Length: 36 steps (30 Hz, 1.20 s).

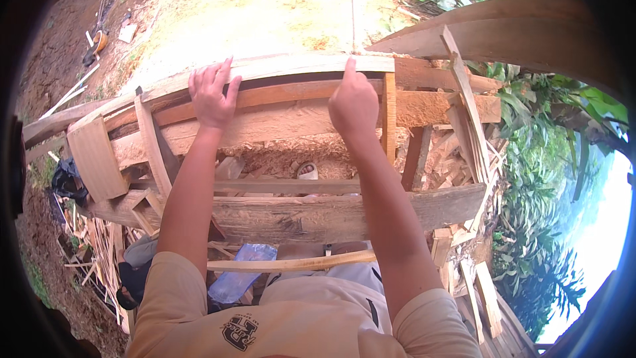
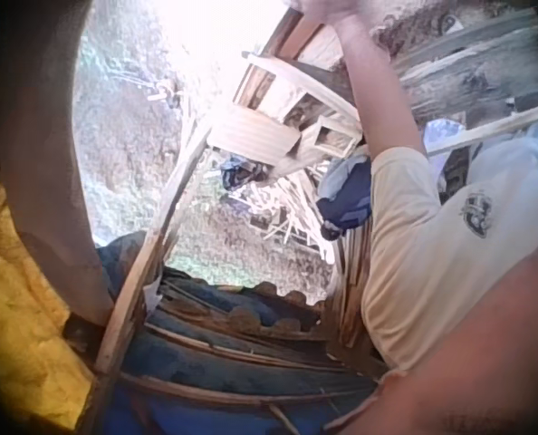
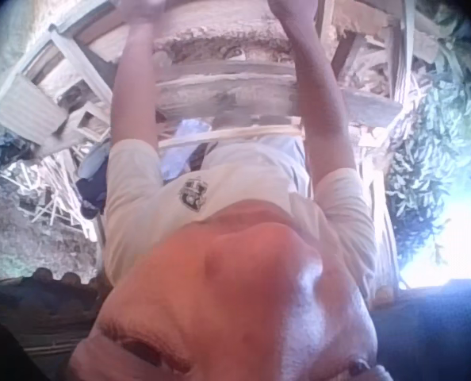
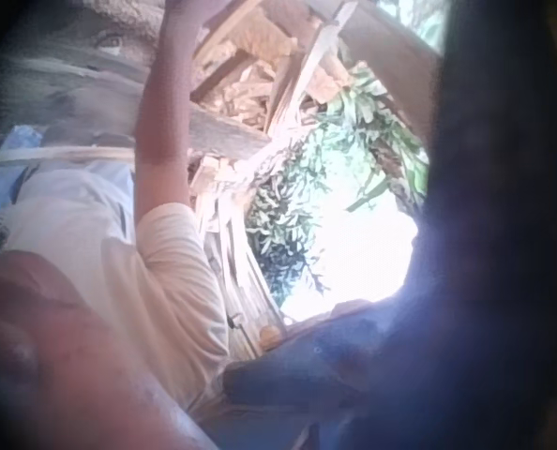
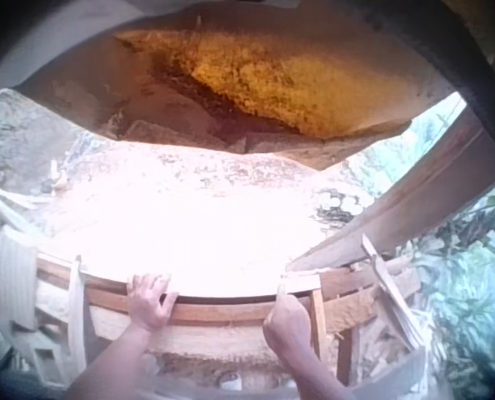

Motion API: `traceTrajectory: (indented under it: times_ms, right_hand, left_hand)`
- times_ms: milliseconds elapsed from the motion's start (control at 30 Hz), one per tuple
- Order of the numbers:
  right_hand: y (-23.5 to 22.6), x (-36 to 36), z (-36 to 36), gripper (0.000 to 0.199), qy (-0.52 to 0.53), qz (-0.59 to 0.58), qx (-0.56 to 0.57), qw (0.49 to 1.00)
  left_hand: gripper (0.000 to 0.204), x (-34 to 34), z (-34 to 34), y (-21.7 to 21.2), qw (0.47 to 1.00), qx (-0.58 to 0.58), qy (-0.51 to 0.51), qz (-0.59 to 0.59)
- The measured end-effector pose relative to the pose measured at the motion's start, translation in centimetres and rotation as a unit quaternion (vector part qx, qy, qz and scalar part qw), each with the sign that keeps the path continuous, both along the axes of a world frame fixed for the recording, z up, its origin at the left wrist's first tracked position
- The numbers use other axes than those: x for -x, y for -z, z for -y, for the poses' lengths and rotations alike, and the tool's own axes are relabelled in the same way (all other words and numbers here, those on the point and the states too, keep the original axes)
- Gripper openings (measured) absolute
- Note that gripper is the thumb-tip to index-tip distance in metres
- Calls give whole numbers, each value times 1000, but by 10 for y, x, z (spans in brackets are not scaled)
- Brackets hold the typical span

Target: The person assembles a wooden frame by fitting thin wooden strips into a larger structure. They repeatedly position, align, and adjust the strips by hand, occasionally using a hand saw to trim or shape the wood. The work takes place on a wooden platform outdoors.

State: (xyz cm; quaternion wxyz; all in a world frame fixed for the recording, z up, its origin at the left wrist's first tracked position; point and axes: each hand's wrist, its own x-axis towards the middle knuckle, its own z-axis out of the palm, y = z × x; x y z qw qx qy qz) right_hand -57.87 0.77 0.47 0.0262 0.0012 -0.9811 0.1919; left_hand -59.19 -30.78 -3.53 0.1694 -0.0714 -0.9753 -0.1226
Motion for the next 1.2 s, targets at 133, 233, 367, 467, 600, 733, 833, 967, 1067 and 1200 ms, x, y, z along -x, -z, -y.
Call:
traceTrajectory:
  times_ms: [133,233,367,467,600,733,833,967,1067,1200]
  right_hand:
    - [0,-6,12,66,19,46,-61,997]
    - [-5,-2,13,66,29,79,-47,995]
    - [-16,8,7,61,33,122,-21,992]
    - [-30,19,0,57,44,176,-4,983]
    - [-37,22,4,56,62,206,40,976]
    - [-41,21,6,65,58,232,48,970]
    - [-44,22,10,69,55,226,37,972]
    - [-54,33,9,41,57,259,68,962]
    - [-48,36,-8,36,67,270,42,960]
    - [-30,46,-15,44,19,233,5,972]
  left_hand:
    - [47,-2,-1,-3,1000,11,6,-4]
    - [47,0,-2,-5,1000,15,8,-4]
    - [47,1,-1,-5,1000,15,14,2]
    - [48,3,2,-2,1000,18,25,2]
    - [50,5,6,4,999,23,33,6]
    - [50,4,4,2,999,32,42,12]
    - [50,4,4,-1,998,41,45,9]
    - [45,2,13,-8,998,34,28,43]
    - [35,22,-6,-37,993,-4,48,110]
    - [30,54,-7,-27,992,-50,-43,104]
